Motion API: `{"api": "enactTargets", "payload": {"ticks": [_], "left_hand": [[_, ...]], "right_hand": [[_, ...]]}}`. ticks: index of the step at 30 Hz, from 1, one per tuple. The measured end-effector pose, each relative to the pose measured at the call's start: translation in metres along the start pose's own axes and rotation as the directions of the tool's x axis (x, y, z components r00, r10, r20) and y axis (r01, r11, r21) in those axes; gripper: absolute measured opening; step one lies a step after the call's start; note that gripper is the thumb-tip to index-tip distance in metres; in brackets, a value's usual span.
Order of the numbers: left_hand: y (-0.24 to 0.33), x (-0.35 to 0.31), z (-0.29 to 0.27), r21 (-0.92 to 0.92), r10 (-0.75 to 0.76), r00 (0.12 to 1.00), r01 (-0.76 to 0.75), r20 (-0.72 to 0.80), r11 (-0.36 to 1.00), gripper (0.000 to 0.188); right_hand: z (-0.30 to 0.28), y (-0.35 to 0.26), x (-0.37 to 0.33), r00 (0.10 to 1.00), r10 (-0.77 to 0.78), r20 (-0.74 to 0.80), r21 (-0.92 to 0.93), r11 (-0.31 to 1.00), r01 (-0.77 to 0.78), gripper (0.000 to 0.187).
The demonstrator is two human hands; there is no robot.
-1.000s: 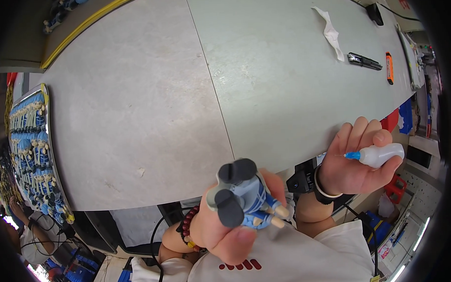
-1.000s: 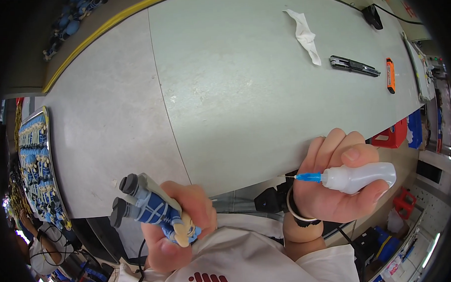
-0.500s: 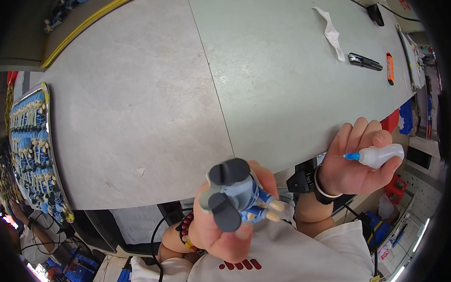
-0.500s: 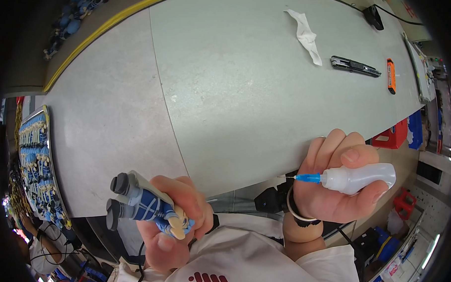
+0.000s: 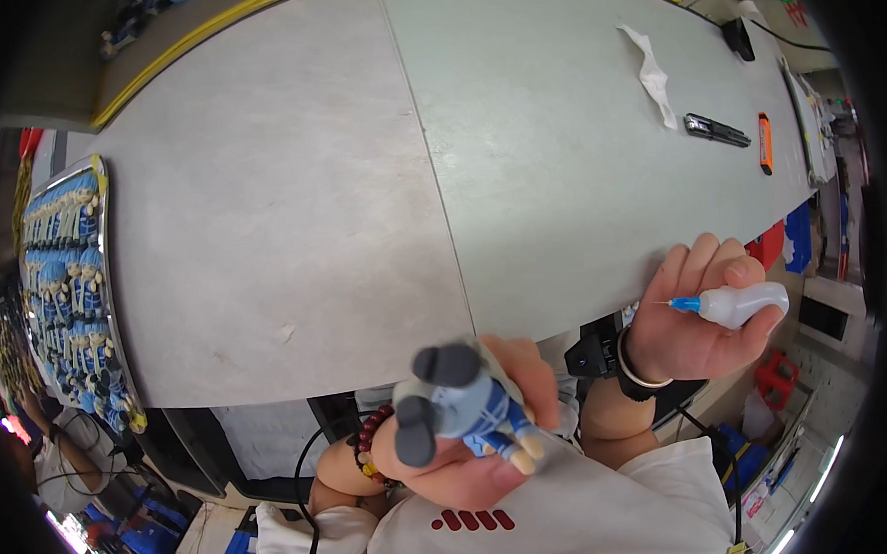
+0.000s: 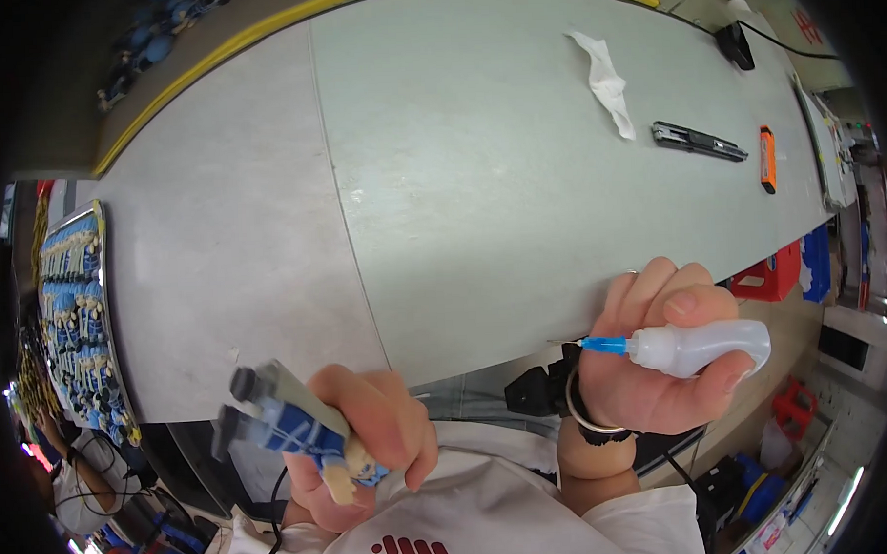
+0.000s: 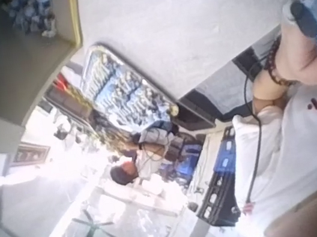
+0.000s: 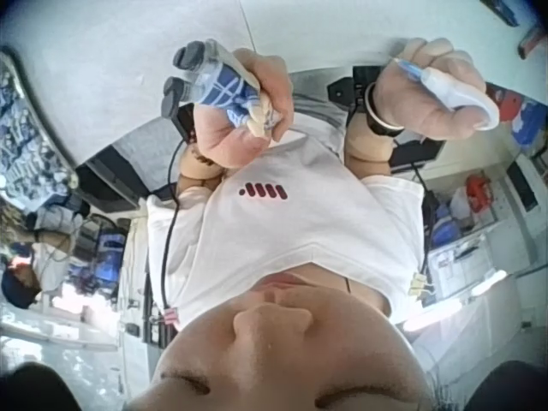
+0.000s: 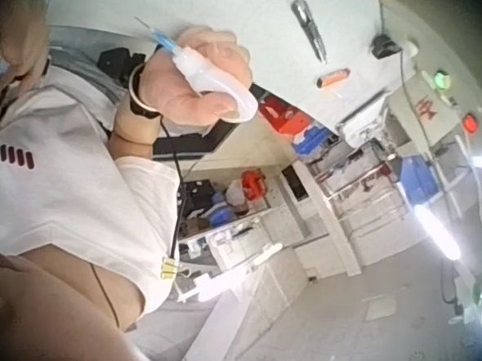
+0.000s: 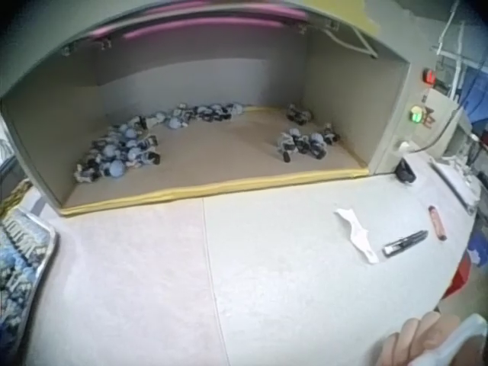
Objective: Applying glue to plastic doll figurine components and wiping them clean with a cloth at a manufacturing workstation.
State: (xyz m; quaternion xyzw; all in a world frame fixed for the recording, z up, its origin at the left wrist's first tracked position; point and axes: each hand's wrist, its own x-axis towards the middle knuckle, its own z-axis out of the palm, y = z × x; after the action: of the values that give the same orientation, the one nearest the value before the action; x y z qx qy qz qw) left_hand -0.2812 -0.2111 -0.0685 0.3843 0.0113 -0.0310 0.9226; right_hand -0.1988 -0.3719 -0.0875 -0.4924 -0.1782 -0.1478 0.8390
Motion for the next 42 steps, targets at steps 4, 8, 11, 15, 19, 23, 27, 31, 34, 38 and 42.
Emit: {"api": "enactTargets", "payload": {"ticks": [4, 8, 11, 15, 19, 23, 27, 31, 34, 38, 42], "left_hand": [[-0.014, -0.006, -0.02, 0.121, 0.131, 0.935, -0.179, 0.331, 0.976, 0.036], [0.006, -0.023, -0.03, 0.554, -0.456, 0.822, 0.216, 0.342, 0.804, 0.035], [0.003, -0.064, -0.055, 0.589, -0.539, 0.834, 0.378, 0.118, 0.714, 0.037], [0.005, -0.127, -0.109, 0.594, -0.249, 0.955, 0.296, -0.163, 0.748, 0.031], [0.004, -0.19, -0.188, 0.424, 0.105, 0.75, 0.247, -0.653, 0.871, 0.023], [-0.006, -0.215, -0.272, 0.235, 0.197, 0.411, 0.042, -0.89, 0.971, 0.026], [-0.024, -0.237, -0.361, 0.2, 0.151, 0.183, 0.293, -0.971, 0.935, 0.031], [-0.038, -0.293, -0.477, 0.574, 0.313, 0.677, 0.734, -0.666, -0.363, 0.033], [-0.04, -0.284, -0.478, 0.582, 0.306, 0.682, 0.729, -0.665, -0.361, 0.033], [-0.046, -0.276, -0.488, 0.597, 0.299, 0.694, 0.718, -0.655, -0.358, 0.034], [-0.049, -0.272, -0.491, 0.601, 0.292, 0.699, 0.713, -0.653, -0.362, 0.034]], "right_hand": [[0.001, -0.001, 0.0, 0.998, 0.025, -0.052, 0.065, 0.998, -0.021, 0.041], [-0.008, -0.008, 0.0, 0.998, 0.022, -0.057, 0.083, 0.996, -0.017, 0.039], [-0.011, -0.005, -0.001, 0.999, 0.038, -0.031, 0.097, 0.995, -0.034, 0.038], [-0.008, -0.005, -0.001, 0.996, 0.056, -0.069, 0.113, 0.992, -0.048, 0.037], [-0.011, -0.006, 0.0, 0.991, 0.047, -0.126, 0.078, 0.996, -0.037, 0.035], [-0.019, -0.005, 0.003, 0.995, 0.054, -0.087, 0.032, 0.998, -0.051, 0.035], [-0.018, -0.009, 0.006, 0.991, 0.081, -0.107, 0.025, 0.997, -0.079, 0.036], [-0.011, -0.005, 0.005, 0.99, 0.103, -0.093, -0.001, 0.995, -0.104, 0.034], [-0.014, -0.005, 0.006, 0.989, 0.098, -0.108, -0.029, 0.994, -0.102, 0.033], [-0.017, -0.006, 0.006, 0.981, 0.057, -0.184, -0.057, 0.996, -0.069, 0.035], [-0.015, -0.005, 0.005, 0.981, 0.032, -0.19, -0.082, 0.995, -0.049, 0.037]]}}
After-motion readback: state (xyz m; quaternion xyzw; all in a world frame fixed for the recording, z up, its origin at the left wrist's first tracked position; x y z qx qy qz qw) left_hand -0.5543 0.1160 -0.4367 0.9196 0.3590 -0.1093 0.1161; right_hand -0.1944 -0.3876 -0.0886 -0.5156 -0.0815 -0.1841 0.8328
